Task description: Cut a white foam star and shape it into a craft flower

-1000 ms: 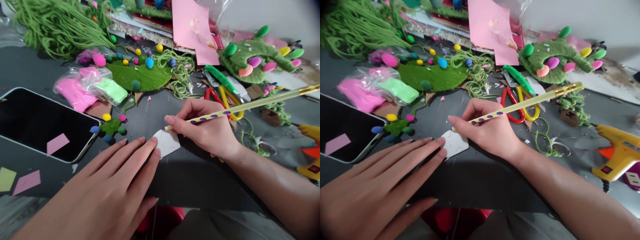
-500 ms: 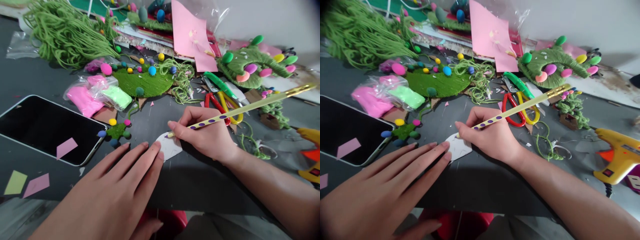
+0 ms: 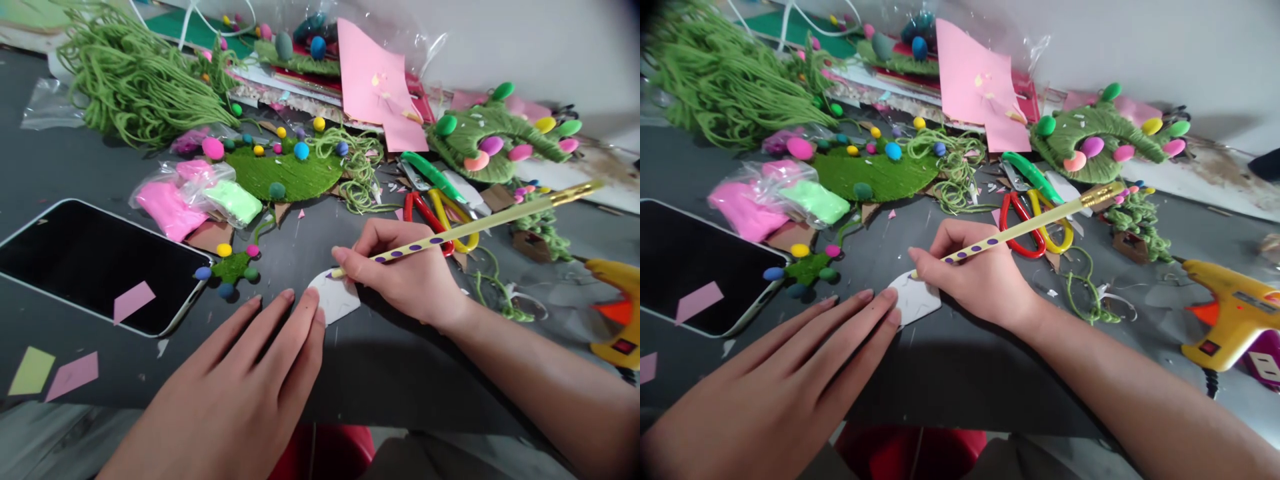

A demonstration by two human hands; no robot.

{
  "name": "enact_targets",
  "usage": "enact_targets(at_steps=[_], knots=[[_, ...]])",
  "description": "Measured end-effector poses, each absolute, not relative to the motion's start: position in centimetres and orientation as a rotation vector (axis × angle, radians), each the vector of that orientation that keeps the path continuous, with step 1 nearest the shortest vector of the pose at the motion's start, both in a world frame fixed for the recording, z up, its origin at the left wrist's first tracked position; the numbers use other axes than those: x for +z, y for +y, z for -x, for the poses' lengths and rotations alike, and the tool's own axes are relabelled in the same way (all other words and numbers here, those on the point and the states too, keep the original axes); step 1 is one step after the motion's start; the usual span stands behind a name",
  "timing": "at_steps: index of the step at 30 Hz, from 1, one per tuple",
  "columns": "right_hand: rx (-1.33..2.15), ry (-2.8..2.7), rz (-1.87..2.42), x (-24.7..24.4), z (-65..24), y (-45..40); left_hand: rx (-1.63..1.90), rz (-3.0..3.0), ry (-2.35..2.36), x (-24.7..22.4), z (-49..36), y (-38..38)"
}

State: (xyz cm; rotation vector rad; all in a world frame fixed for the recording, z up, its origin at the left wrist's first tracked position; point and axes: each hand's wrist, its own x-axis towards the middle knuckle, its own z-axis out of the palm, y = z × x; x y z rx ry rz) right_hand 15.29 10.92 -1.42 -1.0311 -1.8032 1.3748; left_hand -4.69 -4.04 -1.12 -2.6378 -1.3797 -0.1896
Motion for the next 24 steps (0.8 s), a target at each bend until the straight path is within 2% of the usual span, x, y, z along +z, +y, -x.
enact_targets(at_steps=[24], knots=[[1.309, -1.753, 1.045, -1.00, -15.41, 11.22, -0.171, 2.614, -1.358, -1.38, 4.64, -4.29]])
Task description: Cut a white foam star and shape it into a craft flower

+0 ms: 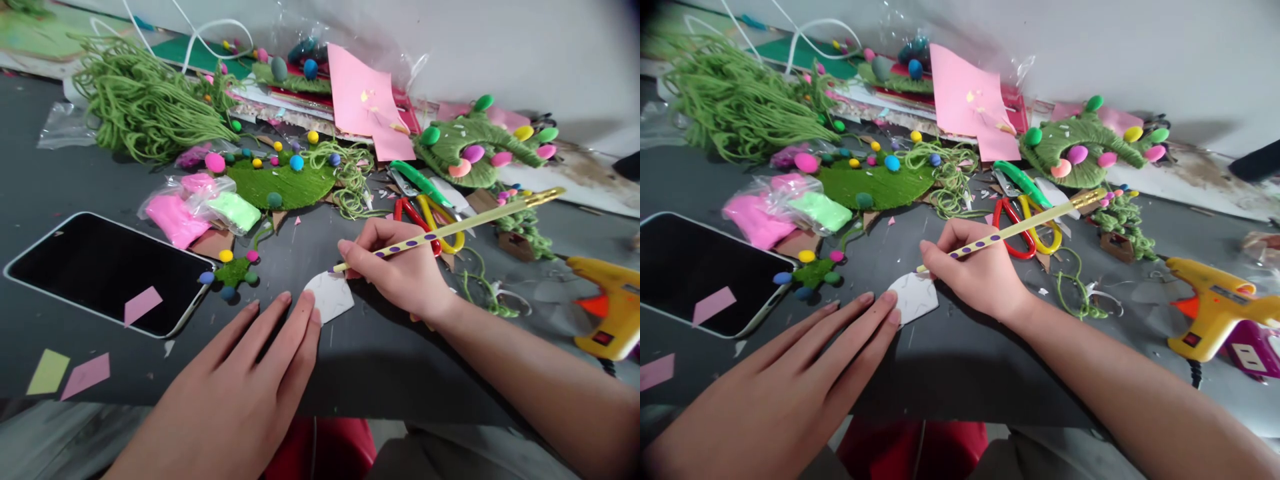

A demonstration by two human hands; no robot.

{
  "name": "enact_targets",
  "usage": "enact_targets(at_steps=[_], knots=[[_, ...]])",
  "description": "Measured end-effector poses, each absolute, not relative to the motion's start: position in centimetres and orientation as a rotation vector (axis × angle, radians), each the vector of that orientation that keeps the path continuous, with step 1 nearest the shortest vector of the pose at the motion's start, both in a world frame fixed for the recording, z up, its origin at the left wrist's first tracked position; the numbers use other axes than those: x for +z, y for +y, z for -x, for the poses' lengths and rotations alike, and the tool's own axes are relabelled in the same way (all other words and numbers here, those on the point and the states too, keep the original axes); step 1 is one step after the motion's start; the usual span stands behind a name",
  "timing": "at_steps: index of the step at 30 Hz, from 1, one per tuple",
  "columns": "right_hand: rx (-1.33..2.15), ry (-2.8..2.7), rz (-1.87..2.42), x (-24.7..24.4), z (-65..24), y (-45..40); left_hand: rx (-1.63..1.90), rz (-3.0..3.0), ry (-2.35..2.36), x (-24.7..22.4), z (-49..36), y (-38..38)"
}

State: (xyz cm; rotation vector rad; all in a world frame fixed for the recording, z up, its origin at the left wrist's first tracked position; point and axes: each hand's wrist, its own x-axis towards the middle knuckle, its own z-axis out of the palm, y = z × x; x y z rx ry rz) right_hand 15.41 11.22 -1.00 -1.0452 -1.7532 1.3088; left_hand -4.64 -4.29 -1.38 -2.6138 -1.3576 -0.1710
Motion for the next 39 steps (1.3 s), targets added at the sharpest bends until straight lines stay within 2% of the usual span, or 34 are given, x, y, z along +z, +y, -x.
enact_targets(at_steps=[39], knots=[[1.274, -1.833, 1.064, -1.10, -15.39, 11.26, -0.139, 2.643, -1.391, -1.11, 4.54, -4.46]])
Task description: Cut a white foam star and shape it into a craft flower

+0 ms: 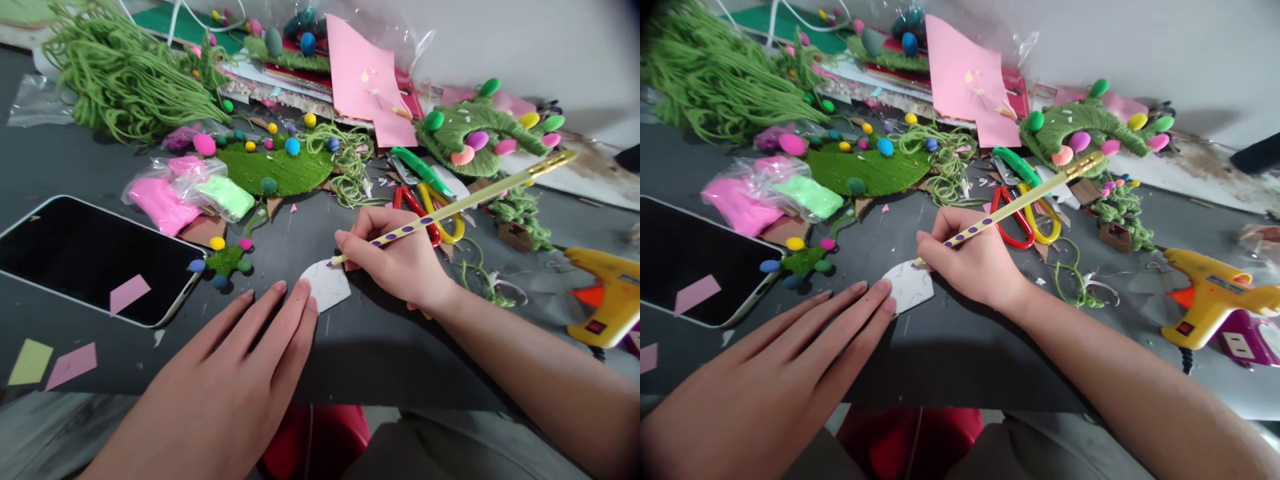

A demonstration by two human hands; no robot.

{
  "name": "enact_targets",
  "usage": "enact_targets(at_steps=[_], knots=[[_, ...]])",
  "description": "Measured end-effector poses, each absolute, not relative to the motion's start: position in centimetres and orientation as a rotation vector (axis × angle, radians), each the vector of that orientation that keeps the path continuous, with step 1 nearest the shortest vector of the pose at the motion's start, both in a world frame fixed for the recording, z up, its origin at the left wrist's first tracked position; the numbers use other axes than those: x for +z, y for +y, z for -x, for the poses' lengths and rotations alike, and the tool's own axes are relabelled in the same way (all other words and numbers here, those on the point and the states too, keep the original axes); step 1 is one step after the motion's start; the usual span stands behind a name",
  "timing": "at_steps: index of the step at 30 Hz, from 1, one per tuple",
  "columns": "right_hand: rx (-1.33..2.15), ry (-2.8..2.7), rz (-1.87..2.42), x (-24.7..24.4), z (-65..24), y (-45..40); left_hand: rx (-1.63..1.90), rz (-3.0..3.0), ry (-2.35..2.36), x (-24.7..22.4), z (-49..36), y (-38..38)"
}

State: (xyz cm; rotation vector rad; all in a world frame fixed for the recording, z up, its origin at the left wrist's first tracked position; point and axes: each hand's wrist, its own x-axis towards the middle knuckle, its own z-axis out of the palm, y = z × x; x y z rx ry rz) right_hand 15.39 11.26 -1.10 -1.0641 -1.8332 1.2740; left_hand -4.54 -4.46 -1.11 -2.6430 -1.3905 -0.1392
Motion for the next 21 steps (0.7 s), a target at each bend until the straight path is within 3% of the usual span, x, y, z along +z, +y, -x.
enact_targets(at_steps=[6, 21], knots=[[1.327, -1.622, 1.053, -1.21, -15.45, 11.34, -0.166, 2.662, -1.422, -0.93, 4.73, -4.09], [1.243, -1.944, 1.100, -1.11, -15.81, 11.48, -0.194, 2.676, -1.409, -1.29, 5.32, -3.99]])
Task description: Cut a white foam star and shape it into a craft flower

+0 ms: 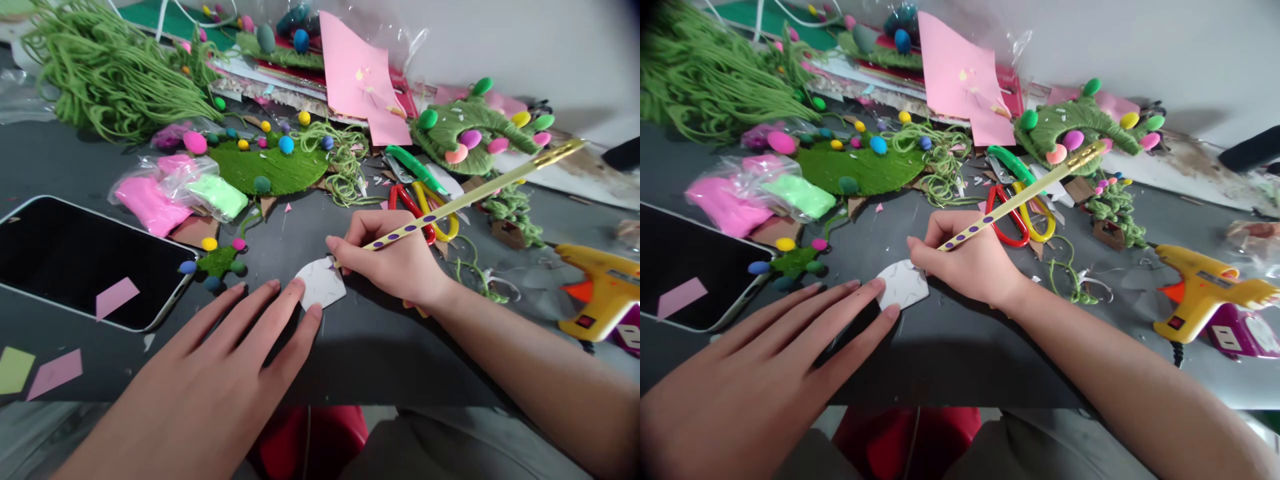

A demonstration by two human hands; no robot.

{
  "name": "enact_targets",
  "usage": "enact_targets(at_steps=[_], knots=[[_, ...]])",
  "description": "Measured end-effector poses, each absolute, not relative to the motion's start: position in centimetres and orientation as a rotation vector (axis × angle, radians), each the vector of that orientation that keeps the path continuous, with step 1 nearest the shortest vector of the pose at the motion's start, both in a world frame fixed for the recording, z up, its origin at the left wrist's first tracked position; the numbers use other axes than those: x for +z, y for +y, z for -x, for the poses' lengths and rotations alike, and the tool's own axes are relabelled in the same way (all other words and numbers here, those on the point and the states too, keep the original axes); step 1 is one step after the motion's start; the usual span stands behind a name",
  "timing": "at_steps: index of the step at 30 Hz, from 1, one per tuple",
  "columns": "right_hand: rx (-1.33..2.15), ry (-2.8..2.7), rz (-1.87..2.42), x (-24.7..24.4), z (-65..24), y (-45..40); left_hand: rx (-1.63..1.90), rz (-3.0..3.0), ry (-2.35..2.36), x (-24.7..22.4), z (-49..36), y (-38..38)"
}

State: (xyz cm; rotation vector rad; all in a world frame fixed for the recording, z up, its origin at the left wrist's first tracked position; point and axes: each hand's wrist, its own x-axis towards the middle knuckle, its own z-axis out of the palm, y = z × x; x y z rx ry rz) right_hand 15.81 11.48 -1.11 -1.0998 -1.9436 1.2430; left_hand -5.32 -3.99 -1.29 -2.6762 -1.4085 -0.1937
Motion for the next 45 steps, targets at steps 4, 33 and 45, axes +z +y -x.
enact_targets(at_steps=[4, 33, 45], knots=[[1.182, -1.998, 1.087, -1.05, -15.84, 11.50, -0.189, 2.678, -1.402, -1.55, 5.36, -4.20], [1.188, -1.957, 1.073, -0.84, -16.25, 11.66, -0.101, 2.684, -1.369, -1.55, 5.67, -4.23], [1.115, -2.054, 0.978, -1.17, -16.19, 11.64, -0.122, 2.741, -1.443, -1.66, 6.15, -4.84]])
